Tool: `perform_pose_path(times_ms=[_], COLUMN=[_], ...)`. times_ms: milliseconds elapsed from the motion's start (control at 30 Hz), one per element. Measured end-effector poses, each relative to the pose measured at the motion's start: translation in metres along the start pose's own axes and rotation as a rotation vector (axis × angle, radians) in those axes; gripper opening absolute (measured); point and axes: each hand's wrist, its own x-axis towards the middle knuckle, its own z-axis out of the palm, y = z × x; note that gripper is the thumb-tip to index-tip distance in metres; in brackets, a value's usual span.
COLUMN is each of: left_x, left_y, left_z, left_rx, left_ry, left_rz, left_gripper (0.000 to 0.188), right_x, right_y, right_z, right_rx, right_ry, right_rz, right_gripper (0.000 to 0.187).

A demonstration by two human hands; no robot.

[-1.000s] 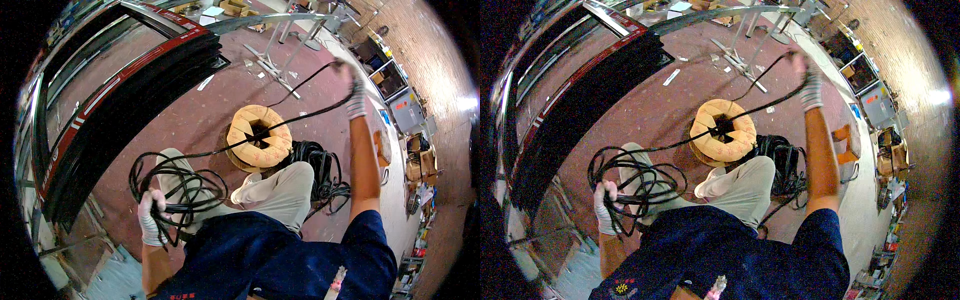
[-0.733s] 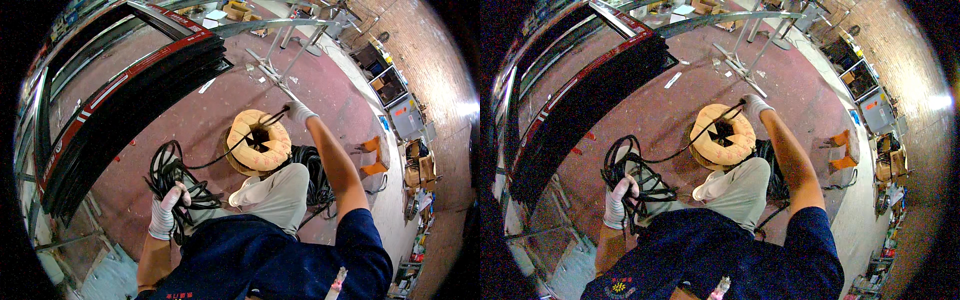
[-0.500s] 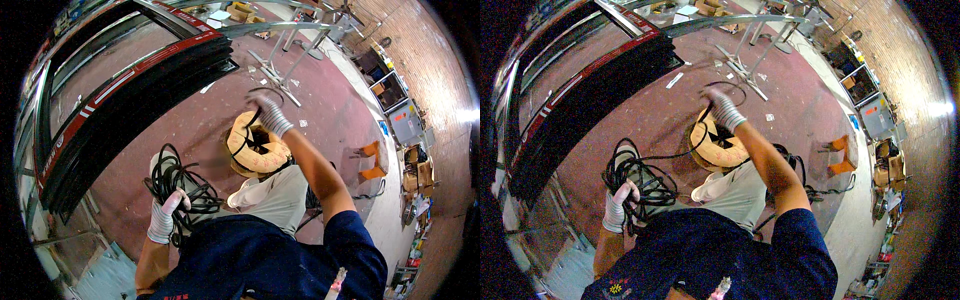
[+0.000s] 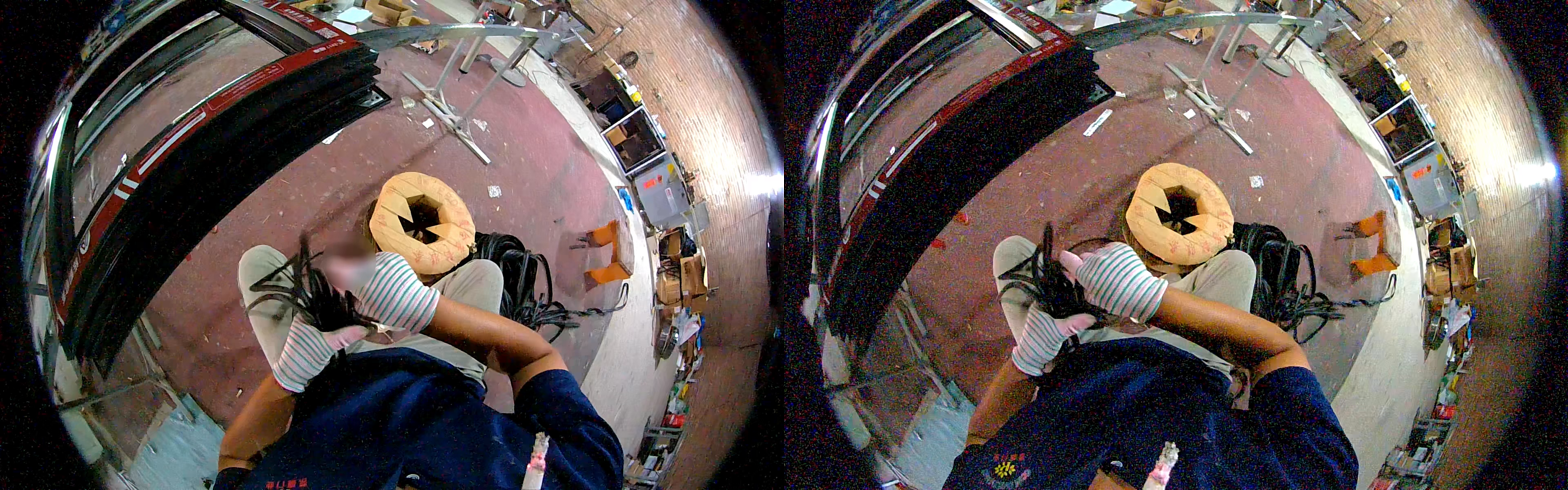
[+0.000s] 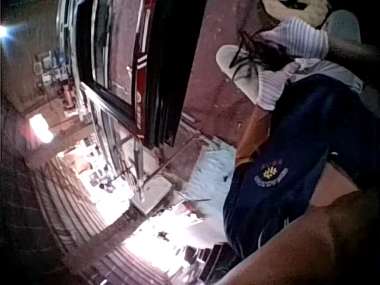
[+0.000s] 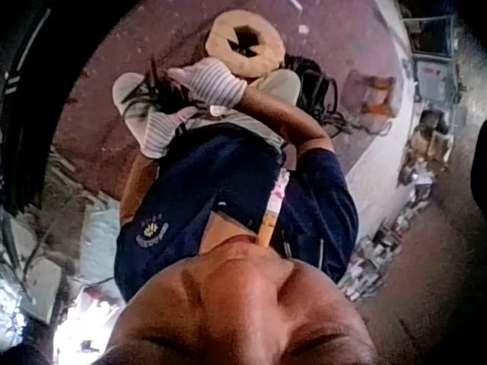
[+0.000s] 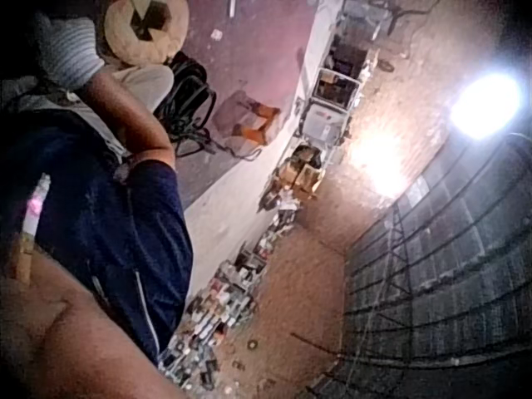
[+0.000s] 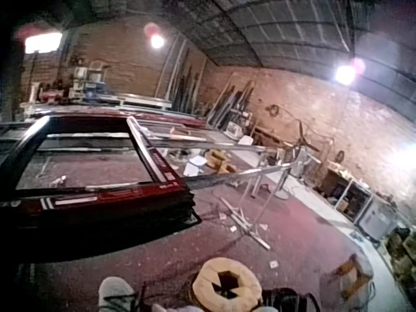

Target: The person sits on the floor and installs a black rubber seal onto a window frame. They use pliers to cut the seal to length and press it into the frame's groove, repeating the process for multiple sides.

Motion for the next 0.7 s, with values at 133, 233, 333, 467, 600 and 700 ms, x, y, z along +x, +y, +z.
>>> perform_pose_path(times_ms=[133,233,333,467,600,700], left_x=[-0.004,-0.012,-0.021,-0.036,-0.031,-0.031], left_y=[0.013,0.016,0.014,-0.006,0.006,-0.006], left_z=[-0.008,-0.034,-0.063,-0.102,-0.094,-0.088], left_rx=[-0.042,-0.086,-0.138,-0.313,-0.612,-0.683], left_ry=[0.160,0.234,0.255,0.451,0.566,0.466], left_rz=[-0.031,-0.015,0.012,0.072,0.068,0.014], left_gripper=[0.064,0.035,0.024,0.024,0.017,0.015], right_x=[-0.021,-0.087,-0.195,-0.346,-0.439,-0.448], right_y=[0.042,0.145,0.259,0.356,0.407,0.415], right_z=[0.006,0.050,0.073,0.059,-0.018,-0.092], right_rx=[-0.027,0.168,0.251,0.106,-0.345,-0.176], right_ry=[-0.014,0.150,0.355,0.504,0.061,0.966], right_rz=[0.224,0.475,0.863,1.255,1.605,1.398], right_gripper=[0.025,0.044,0.028,0.021,0.027,0.042])
